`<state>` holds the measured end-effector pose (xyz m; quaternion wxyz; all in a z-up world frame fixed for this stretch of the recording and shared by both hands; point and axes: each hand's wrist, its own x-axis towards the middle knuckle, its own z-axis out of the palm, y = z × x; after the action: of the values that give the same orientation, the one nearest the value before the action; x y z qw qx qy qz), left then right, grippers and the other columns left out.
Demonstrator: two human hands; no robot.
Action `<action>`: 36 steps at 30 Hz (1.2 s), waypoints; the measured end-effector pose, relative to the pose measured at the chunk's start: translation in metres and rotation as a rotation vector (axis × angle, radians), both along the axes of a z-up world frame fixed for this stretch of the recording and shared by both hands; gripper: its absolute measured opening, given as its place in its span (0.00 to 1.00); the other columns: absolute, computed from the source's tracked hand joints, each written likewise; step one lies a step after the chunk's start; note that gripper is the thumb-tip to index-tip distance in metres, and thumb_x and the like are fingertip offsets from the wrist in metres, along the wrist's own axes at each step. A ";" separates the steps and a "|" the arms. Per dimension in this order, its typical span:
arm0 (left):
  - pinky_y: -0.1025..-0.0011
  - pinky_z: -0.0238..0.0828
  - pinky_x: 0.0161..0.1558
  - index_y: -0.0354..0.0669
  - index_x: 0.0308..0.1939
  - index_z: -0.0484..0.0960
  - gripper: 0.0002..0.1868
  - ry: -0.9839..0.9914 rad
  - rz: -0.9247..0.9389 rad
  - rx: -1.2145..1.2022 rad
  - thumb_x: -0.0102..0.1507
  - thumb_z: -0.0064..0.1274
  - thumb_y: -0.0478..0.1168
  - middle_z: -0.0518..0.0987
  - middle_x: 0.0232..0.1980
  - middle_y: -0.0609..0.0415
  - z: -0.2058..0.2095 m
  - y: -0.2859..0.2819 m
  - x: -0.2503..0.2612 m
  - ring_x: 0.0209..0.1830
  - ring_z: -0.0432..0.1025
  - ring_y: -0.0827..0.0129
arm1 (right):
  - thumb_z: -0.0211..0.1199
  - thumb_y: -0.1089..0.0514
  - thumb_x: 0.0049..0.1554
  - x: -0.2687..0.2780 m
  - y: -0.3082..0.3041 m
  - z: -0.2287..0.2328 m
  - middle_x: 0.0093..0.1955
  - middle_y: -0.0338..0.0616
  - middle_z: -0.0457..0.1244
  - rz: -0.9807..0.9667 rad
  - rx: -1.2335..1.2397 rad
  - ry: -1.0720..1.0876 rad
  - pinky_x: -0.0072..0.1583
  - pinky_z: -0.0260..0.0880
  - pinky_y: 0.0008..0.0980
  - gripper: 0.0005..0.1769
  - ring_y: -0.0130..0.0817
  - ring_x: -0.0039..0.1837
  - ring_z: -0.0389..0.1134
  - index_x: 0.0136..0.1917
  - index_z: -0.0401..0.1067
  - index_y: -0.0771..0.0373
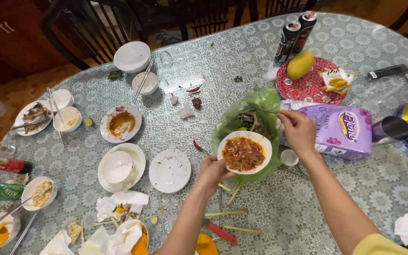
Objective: The person clears leftover food from multiple small plates and bowls into a green plastic bag using a spoon and chopsticks. They scrape each dish and place the empty plates and bowls into a stack. The person also handles a tissue and a piece of fruit peel during the process.
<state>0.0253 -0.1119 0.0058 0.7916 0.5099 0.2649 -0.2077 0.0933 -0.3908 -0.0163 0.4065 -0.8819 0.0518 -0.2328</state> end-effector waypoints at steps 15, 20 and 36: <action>0.49 0.84 0.45 0.21 0.71 0.60 0.37 -0.068 0.115 0.106 0.60 0.53 0.32 0.71 0.58 0.21 -0.035 -0.054 0.101 0.48 0.77 0.27 | 0.67 0.60 0.60 -0.017 0.001 -0.022 0.36 0.48 0.73 0.123 0.379 0.331 0.43 0.72 0.31 0.06 0.32 0.38 0.72 0.49 0.84 0.58; 0.49 0.85 0.49 0.30 0.77 0.57 0.42 -0.010 0.080 0.012 0.59 0.53 0.30 0.75 0.56 0.23 -0.021 -0.037 0.100 0.47 0.79 0.32 | 0.64 0.60 0.62 -0.009 0.003 -0.022 0.38 0.47 0.72 0.098 0.617 0.314 0.45 0.74 0.23 0.09 0.29 0.40 0.72 0.53 0.81 0.63; 0.57 0.82 0.53 0.26 0.70 0.67 0.39 0.138 0.012 -0.115 0.54 0.58 0.30 0.76 0.55 0.23 0.003 -0.015 0.079 0.52 0.78 0.35 | 0.66 0.55 0.59 0.015 0.011 -0.024 0.33 0.39 0.72 0.125 0.164 0.377 0.48 0.73 0.33 0.07 0.37 0.41 0.76 0.48 0.84 0.53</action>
<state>0.1047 -0.1267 0.0087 0.8008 0.4464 0.3096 -0.2524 0.1079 -0.3799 -0.0402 0.4737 -0.8753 0.0910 -0.0329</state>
